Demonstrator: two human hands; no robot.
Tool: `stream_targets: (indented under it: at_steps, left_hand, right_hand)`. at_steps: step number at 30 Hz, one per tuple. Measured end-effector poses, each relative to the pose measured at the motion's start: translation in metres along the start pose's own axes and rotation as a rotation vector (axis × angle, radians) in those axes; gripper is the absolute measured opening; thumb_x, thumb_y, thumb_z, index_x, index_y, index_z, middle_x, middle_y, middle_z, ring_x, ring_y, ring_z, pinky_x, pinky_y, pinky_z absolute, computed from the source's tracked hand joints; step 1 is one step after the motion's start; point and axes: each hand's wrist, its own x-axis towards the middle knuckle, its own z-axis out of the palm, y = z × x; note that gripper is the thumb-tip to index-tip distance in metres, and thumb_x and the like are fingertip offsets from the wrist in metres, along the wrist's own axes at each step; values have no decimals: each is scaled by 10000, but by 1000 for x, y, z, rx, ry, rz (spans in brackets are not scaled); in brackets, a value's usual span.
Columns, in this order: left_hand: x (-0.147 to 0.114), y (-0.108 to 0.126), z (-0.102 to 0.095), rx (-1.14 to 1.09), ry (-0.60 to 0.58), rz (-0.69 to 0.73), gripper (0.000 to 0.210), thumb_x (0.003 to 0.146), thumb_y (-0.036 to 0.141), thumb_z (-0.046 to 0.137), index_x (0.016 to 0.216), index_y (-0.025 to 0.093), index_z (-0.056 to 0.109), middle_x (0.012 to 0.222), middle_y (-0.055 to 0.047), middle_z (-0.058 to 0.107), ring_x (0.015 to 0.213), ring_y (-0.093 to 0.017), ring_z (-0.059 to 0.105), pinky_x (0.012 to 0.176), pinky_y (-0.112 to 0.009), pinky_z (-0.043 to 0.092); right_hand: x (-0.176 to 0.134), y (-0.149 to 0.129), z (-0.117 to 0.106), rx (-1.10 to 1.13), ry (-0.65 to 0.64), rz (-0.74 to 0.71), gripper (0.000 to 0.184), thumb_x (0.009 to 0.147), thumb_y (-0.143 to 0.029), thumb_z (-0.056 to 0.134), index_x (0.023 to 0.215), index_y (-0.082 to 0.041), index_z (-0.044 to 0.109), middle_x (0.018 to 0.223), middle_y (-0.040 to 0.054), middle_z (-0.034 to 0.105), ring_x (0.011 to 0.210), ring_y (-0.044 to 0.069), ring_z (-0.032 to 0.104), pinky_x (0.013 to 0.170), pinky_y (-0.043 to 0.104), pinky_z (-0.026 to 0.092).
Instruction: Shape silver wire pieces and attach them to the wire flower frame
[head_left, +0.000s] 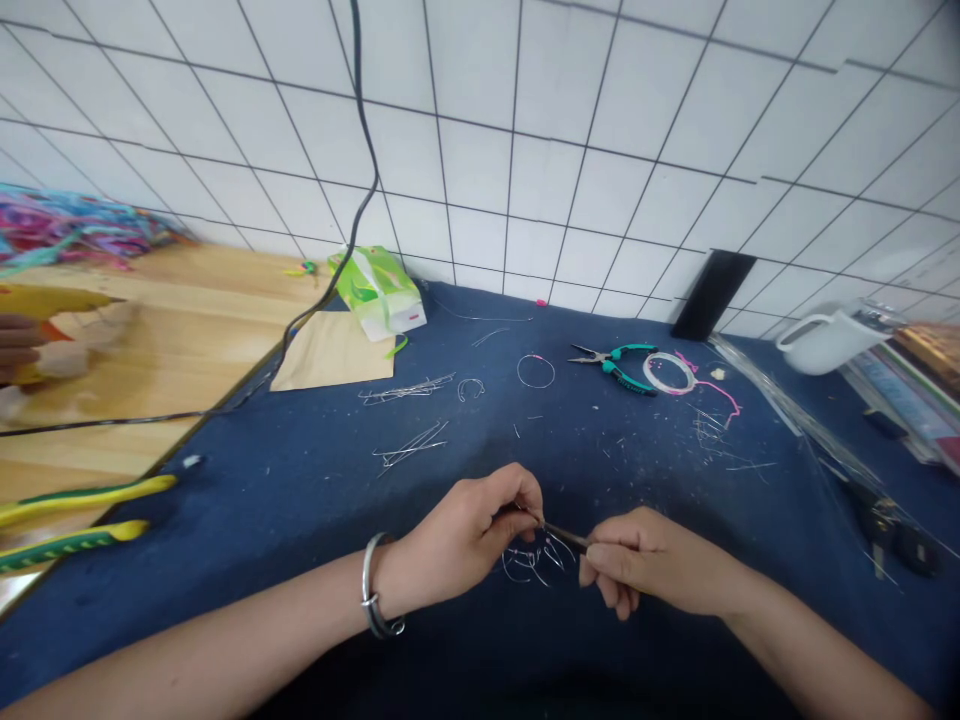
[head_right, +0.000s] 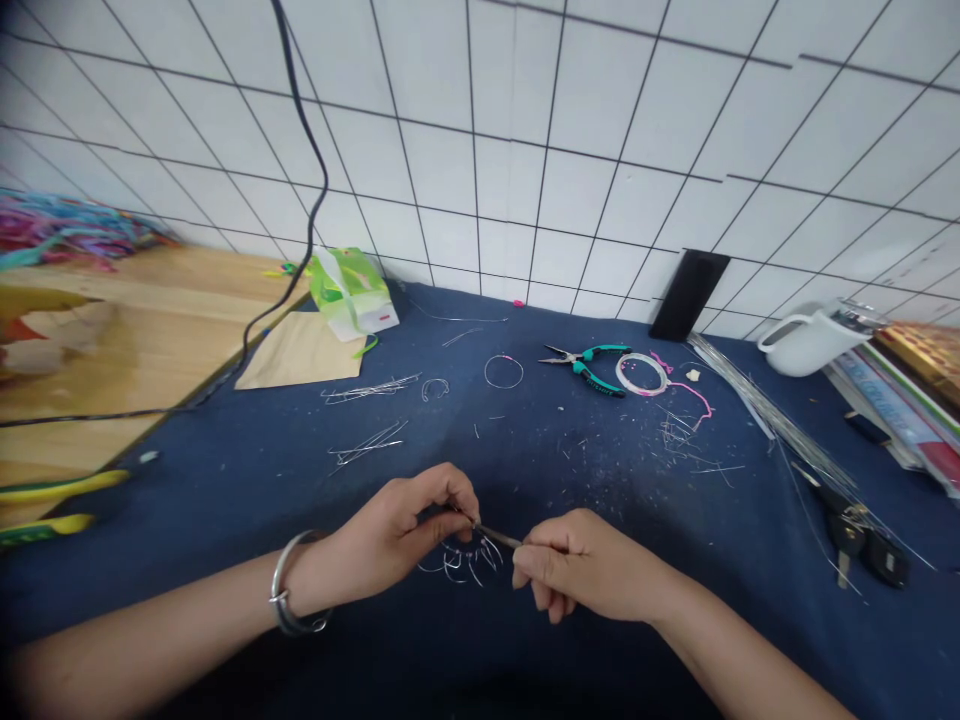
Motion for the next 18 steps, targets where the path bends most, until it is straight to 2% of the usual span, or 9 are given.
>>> stream_targets:
  at_steps: [6,10,15,18]
  left_hand:
    - [0,1,0,-43,-27,-24,153,817,79,415,872,178,519,744,7,617,678,-105,572,599,-220,430]
    - [0,2,1,-52,-31,-57,119,809,97,433,849,176,513,721,9,623,641,-100,562,553,-209,409]
    - [-1,3,1,-79,-14,-115,36,834,177,460,849,175,492,702,4,631,606,-101,559,514,-207,395]
    - [-1,4,2,-104,-9,-128,31,836,183,468,845,170,495,694,1,630,608,-102,559,516,-209,392]
  right_hand:
    - [-2,-1,0,-96,0,-25,357,883,-426,404,826,-148,620,618,-10,554,506,70,532,511,189,445]
    - [-5,-4,3,-221,65,-46,347,890,-407,393,809,-161,624,625,-12,543,525,77,519,496,183,410]
    - [-7,-7,5,-432,187,-136,382,897,-400,380,666,-162,570,581,-24,516,533,79,476,493,191,348]
    - [-6,-7,5,-463,193,-151,375,903,-383,373,674,-163,573,585,-23,525,526,79,468,486,197,325]
